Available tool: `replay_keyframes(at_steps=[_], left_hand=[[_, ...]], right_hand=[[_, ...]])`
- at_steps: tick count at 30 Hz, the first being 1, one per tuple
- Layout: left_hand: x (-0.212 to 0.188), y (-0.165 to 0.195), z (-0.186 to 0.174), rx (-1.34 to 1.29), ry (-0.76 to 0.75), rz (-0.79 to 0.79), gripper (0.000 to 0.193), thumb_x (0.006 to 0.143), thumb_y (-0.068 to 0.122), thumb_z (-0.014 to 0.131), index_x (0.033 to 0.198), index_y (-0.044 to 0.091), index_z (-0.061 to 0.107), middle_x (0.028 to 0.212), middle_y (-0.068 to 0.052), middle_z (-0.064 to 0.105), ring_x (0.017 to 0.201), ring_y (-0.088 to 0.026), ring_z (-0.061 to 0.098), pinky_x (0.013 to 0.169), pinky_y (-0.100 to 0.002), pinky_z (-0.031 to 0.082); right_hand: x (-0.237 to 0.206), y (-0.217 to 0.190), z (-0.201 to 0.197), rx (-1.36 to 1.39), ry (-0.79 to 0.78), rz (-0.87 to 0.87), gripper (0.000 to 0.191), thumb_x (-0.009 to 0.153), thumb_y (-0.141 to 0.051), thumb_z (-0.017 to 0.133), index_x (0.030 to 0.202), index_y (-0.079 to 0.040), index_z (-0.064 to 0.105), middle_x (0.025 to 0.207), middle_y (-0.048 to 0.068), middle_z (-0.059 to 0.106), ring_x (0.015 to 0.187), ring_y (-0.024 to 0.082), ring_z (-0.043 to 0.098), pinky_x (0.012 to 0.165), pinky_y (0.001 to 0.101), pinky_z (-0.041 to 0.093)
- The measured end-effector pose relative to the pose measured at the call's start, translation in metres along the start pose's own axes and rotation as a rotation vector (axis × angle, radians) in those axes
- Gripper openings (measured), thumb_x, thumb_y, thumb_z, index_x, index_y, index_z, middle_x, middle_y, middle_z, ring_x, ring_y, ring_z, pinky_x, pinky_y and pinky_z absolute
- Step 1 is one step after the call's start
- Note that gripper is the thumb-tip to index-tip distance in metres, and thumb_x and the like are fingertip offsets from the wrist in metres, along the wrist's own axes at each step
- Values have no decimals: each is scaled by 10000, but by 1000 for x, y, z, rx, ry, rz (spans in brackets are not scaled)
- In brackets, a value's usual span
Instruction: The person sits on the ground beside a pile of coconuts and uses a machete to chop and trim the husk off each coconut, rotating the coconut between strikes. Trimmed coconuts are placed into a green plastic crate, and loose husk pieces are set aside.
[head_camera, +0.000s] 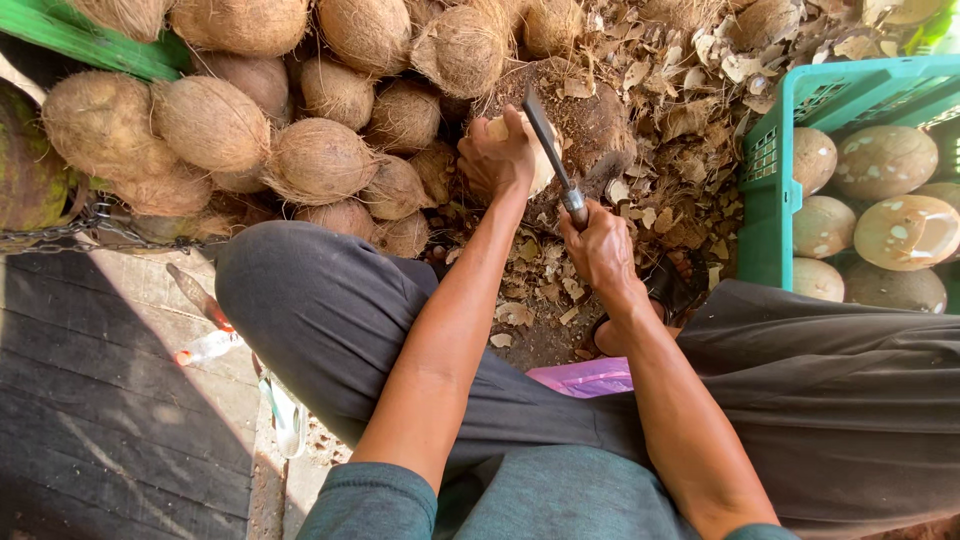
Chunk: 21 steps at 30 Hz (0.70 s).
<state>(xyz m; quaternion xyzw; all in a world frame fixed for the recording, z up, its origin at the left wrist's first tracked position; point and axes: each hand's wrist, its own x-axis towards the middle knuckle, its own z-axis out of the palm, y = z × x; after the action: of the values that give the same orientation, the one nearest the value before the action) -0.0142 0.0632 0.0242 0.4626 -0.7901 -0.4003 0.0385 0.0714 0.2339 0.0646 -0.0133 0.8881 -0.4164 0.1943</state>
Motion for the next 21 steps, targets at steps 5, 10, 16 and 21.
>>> replay_keyframes(at_steps=[5, 10, 16, 21], left_hand=[[-2, 0, 0, -22, -54, -41, 565, 900, 703, 435, 1109, 191, 551, 1174, -126, 539, 921, -284, 589, 653, -395, 469], [-1, -4, 0, -33, 25, 22, 578, 891, 723, 450, 1079, 190, 573, 1155, -128, 548, 961, -275, 569, 716, -427, 471], [-5, -2, -1, -24, 18, 3, 544, 948, 668, 415, 1129, 183, 581, 1169, -128, 563, 984, -285, 566, 753, -464, 480], [-13, 10, -7, -24, 36, -1, 550, 920, 665, 398, 1152, 198, 575, 1234, -139, 521, 982, -300, 540, 681, -461, 506]], right_hand=[[9, 7, 0, -23, -67, 256, 255, 1045, -241, 568, 852, -83, 622, 629, 74, 585, 434, 141, 445, 383, 381, 402], [4, -2, -6, 26, -80, 290, 292, 1050, -262, 574, 827, -75, 595, 626, 62, 551, 438, 144, 431, 384, 364, 416], [-8, -21, -2, -22, 0, 28, 301, 1042, -247, 567, 814, -58, 615, 576, 52, 573, 401, 141, 457, 362, 365, 432], [-1, -19, 7, -60, -25, 64, 359, 1073, -297, 553, 821, -52, 627, 573, 103, 615, 417, 166, 505, 379, 365, 423]])
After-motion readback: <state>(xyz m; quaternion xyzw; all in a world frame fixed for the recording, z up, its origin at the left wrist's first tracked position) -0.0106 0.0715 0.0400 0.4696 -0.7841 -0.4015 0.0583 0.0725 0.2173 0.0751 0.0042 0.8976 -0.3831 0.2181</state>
